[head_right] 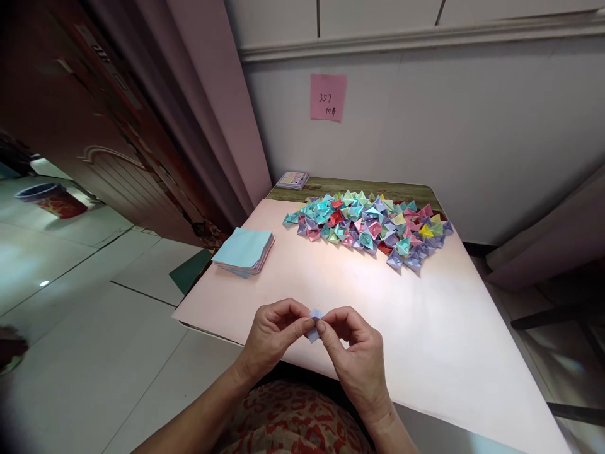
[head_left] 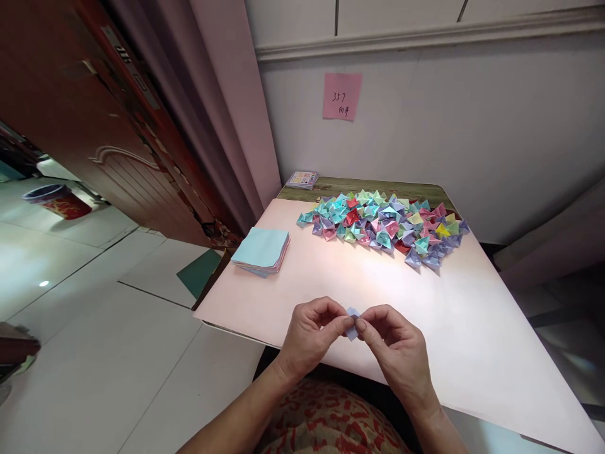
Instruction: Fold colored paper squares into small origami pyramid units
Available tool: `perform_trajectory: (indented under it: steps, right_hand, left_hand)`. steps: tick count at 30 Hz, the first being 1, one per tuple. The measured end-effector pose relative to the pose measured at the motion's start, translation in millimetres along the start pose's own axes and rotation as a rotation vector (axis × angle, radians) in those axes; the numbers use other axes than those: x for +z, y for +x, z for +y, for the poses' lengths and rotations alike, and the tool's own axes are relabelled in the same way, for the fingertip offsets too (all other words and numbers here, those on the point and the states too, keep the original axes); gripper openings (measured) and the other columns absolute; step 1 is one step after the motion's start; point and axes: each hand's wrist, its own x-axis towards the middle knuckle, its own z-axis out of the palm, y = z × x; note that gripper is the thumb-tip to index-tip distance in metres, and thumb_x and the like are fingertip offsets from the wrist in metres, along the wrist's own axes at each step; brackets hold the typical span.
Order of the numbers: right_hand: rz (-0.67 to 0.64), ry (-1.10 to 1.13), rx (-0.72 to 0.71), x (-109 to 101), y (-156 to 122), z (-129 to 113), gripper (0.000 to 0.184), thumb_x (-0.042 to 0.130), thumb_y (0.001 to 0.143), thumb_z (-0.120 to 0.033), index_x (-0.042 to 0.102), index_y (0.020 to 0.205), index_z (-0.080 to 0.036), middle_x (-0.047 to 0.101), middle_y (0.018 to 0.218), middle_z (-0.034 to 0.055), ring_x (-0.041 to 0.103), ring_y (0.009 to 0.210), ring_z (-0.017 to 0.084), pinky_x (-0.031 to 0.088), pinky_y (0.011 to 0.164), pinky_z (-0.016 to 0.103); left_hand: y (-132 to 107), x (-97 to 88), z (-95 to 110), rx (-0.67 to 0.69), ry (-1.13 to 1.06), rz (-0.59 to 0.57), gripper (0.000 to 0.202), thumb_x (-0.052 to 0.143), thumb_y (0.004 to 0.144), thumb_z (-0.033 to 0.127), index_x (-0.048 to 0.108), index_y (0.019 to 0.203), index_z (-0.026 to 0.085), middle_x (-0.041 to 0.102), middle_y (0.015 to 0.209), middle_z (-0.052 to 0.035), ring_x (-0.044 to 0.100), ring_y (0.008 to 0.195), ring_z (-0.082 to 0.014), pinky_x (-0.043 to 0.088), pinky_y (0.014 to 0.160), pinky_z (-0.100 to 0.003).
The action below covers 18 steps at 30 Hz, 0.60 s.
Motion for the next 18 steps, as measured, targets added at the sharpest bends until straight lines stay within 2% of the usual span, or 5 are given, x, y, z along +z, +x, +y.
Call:
perform_trajectory:
  steps: [3,5,8,13,18]
  right_hand:
    - [0.089,0.021,0.038,3,-2,2,0.021,0.073,0.082,-0.036,0.060,0.090,-0.021,0.066,0.077,0.0014,0.064,0.070,0.016,0.053,0.064,0.026]
    - [0.109,0.044,0.059,3,-1,2,0.028,0.073,0.081,-0.037,0.057,0.098,-0.022,0.066,0.078,0.0013,0.065,0.070,0.016,0.053,0.067,0.027]
    - [0.078,0.090,0.082,3,1,-1,0.032,0.072,0.082,-0.038,0.053,0.102,-0.022,0.067,0.075,0.0006,0.065,0.069,0.016,0.053,0.068,0.029]
    - [0.050,0.115,0.113,6,1,-3,0.030,0.072,0.082,-0.038,0.054,0.101,-0.022,0.064,0.073,-0.0003,0.063,0.066,0.016,0.052,0.064,0.027]
    - [0.046,0.098,0.073,9,0,3,0.019,0.071,0.083,-0.035,0.059,0.086,-0.021,0.063,0.074,-0.0003,0.062,0.066,0.015,0.052,0.062,0.026]
  left_hand:
    - [-2,6.0,-1,0.001,-0.013,0.021,0.015,0.070,0.082,0.025,0.064,0.076,0.014,0.065,0.069,-0.0018,0.060,0.066,-0.0118,0.050,0.064,-0.024]
    - [-2,8.7,0,-0.009,-0.052,0.046,0.016,0.071,0.081,0.025,0.063,0.090,0.015,0.065,0.072,-0.0006,0.061,0.067,-0.0122,0.050,0.065,-0.025]
    - [0,10.1,3,-0.062,-0.130,0.059,0.038,0.075,0.077,0.024,0.056,0.109,0.018,0.065,0.071,0.0016,0.061,0.065,-0.0124,0.051,0.066,-0.026]
    - [0,10.1,8,-0.125,-0.171,0.072,0.033,0.076,0.074,0.021,0.060,0.103,0.016,0.062,0.063,0.0028,0.056,0.059,-0.0107,0.049,0.063,-0.025]
    - [-1,13.7,1,-0.103,-0.204,0.124,0.019,0.072,0.072,0.016,0.064,0.089,0.016,0.058,0.062,0.0038,0.054,0.058,-0.0099,0.045,0.059,-0.022]
